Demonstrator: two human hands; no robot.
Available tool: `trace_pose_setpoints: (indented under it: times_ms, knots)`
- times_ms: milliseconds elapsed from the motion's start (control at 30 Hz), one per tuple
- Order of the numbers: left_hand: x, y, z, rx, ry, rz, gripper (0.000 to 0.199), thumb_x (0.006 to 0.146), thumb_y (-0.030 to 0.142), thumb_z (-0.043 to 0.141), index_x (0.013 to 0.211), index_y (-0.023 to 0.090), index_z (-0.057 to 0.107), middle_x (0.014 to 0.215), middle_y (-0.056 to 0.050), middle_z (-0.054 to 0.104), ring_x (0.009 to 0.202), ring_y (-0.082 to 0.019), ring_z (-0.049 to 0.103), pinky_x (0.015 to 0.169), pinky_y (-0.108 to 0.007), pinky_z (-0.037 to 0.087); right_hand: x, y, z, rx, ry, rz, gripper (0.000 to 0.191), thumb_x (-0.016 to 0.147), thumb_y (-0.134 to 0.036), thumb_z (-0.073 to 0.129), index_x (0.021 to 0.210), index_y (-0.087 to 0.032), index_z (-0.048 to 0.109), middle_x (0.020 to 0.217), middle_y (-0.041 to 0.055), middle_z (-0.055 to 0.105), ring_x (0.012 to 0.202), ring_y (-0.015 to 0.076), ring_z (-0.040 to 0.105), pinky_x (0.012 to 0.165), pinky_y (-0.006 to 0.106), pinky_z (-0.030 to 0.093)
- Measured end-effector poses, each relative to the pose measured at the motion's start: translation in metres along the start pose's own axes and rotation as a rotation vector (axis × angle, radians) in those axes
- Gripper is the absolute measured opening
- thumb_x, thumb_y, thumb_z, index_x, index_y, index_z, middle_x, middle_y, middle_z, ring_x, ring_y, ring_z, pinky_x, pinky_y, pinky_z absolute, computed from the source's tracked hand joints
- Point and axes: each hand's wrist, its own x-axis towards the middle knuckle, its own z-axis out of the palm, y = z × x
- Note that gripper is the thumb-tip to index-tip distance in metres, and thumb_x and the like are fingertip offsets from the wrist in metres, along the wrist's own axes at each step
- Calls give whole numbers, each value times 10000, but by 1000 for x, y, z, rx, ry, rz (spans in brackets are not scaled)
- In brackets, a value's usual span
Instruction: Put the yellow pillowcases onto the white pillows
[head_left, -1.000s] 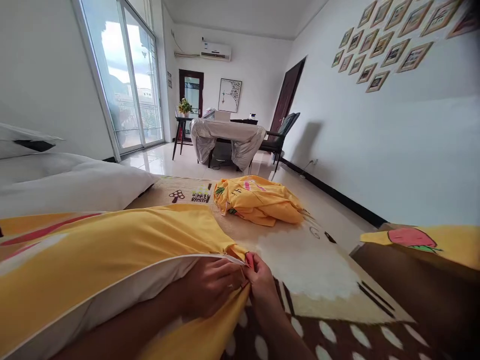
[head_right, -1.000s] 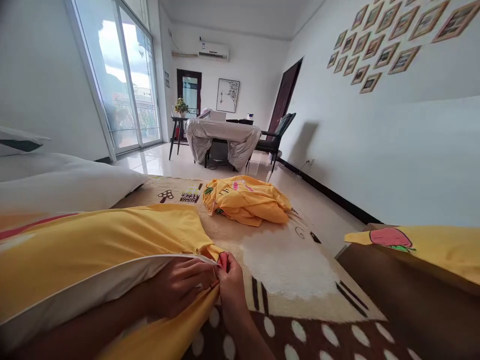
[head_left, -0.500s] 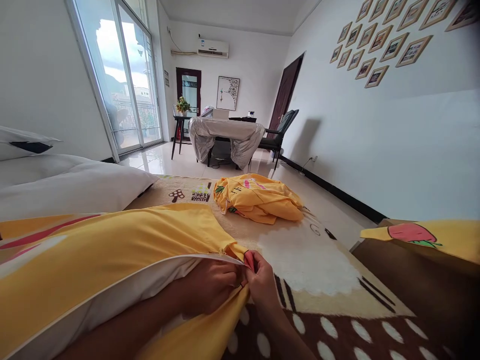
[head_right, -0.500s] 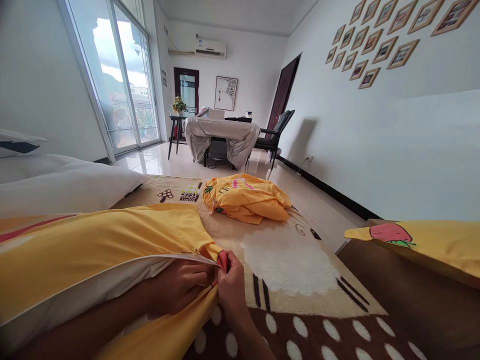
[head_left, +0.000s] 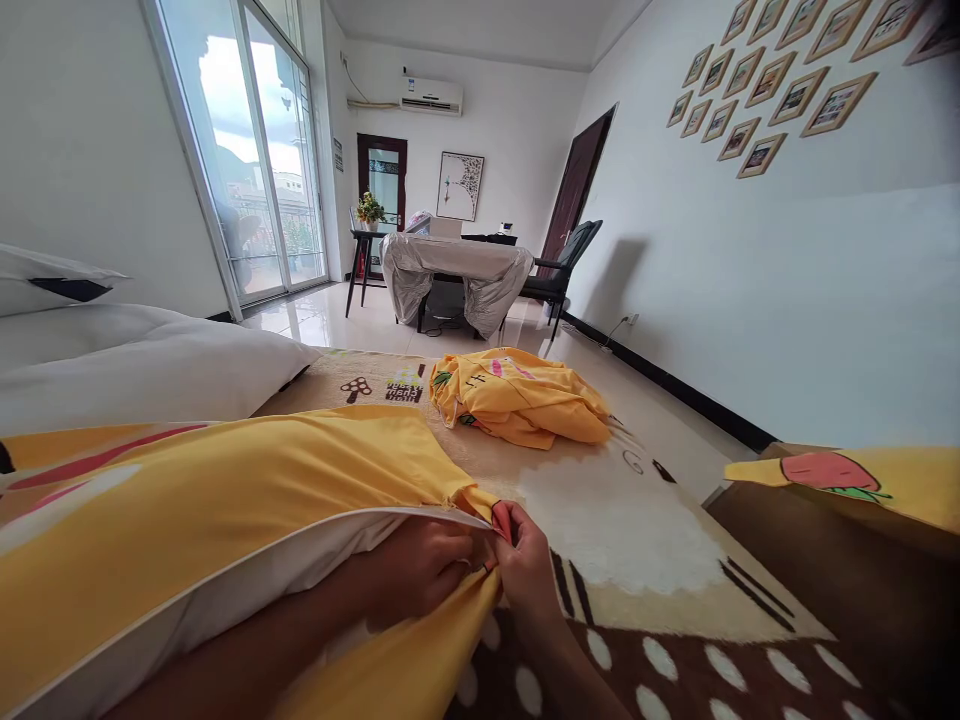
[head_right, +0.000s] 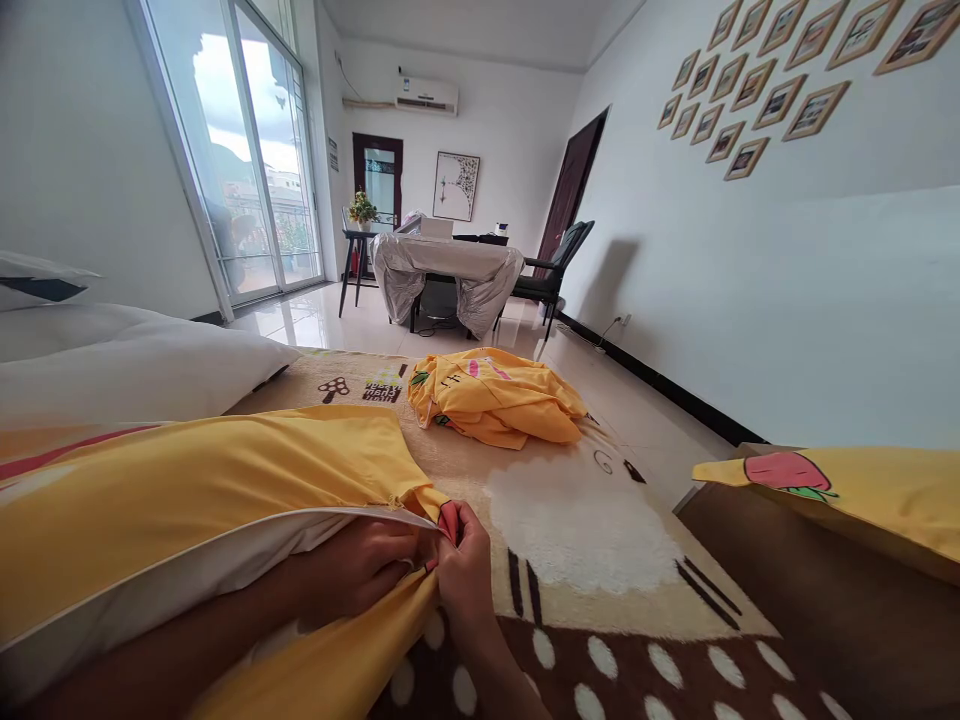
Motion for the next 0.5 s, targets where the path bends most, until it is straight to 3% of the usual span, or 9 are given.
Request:
trace_pose_setpoints:
  times_ms: [333, 500]
  knots:
    - [-2, 3, 0, 24, 80, 51, 171, 878, 133, 388, 845, 174, 550, 907, -78, 633, 828, -173, 574, 763, -267, 450, 6, 6, -3, -73, -25, -79, 125, 615, -291, 522, 671, -208, 447, 621, -44, 416, 589, 129, 390, 528, 231, 376]
    - [-1, 1, 1, -15, 15, 64, 233, 855, 65, 388, 934, 183, 572, 993, -67, 649, 920, -172, 592, 836, -270, 452, 5, 5, -2, -73, -49, -18, 112, 607, -282, 497, 663, -214, 427, 632, -41, 406, 549, 119, 386, 458, 224, 371]
